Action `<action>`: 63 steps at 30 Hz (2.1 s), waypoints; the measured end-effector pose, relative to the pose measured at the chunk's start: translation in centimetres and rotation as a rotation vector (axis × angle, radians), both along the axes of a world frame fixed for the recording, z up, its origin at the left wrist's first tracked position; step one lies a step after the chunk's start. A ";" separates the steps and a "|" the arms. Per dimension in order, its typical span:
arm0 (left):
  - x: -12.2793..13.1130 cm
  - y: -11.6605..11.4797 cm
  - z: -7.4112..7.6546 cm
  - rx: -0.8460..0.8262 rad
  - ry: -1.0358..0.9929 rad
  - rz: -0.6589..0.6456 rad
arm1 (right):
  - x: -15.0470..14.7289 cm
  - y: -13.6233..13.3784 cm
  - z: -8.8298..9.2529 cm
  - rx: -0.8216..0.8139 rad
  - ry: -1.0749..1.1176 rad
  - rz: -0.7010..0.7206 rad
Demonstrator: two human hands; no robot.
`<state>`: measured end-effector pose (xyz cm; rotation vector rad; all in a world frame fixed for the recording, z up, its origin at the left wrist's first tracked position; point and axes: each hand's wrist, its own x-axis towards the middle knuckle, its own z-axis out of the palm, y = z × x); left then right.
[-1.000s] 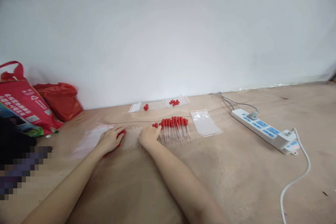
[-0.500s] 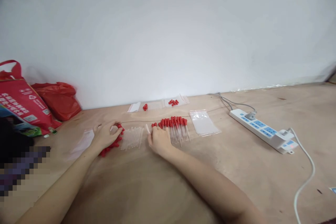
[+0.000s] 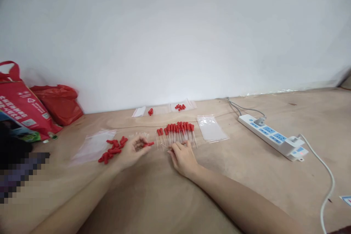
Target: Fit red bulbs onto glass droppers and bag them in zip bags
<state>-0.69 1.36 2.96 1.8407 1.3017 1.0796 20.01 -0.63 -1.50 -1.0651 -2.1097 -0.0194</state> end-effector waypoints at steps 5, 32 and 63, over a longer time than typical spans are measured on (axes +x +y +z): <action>2.2 -1.4 -3.9 -0.077 -0.127 -0.146 | 0.5 0.1 0.2 0.010 -0.040 0.019; 1.5 -1.7 -3.4 0.144 0.206 -0.192 | 1.0 0.6 0.3 -0.108 -0.138 0.138; 1.9 -2.0 -2.7 0.395 0.452 -0.290 | 0.0 -0.3 2.9 -0.075 -0.415 0.109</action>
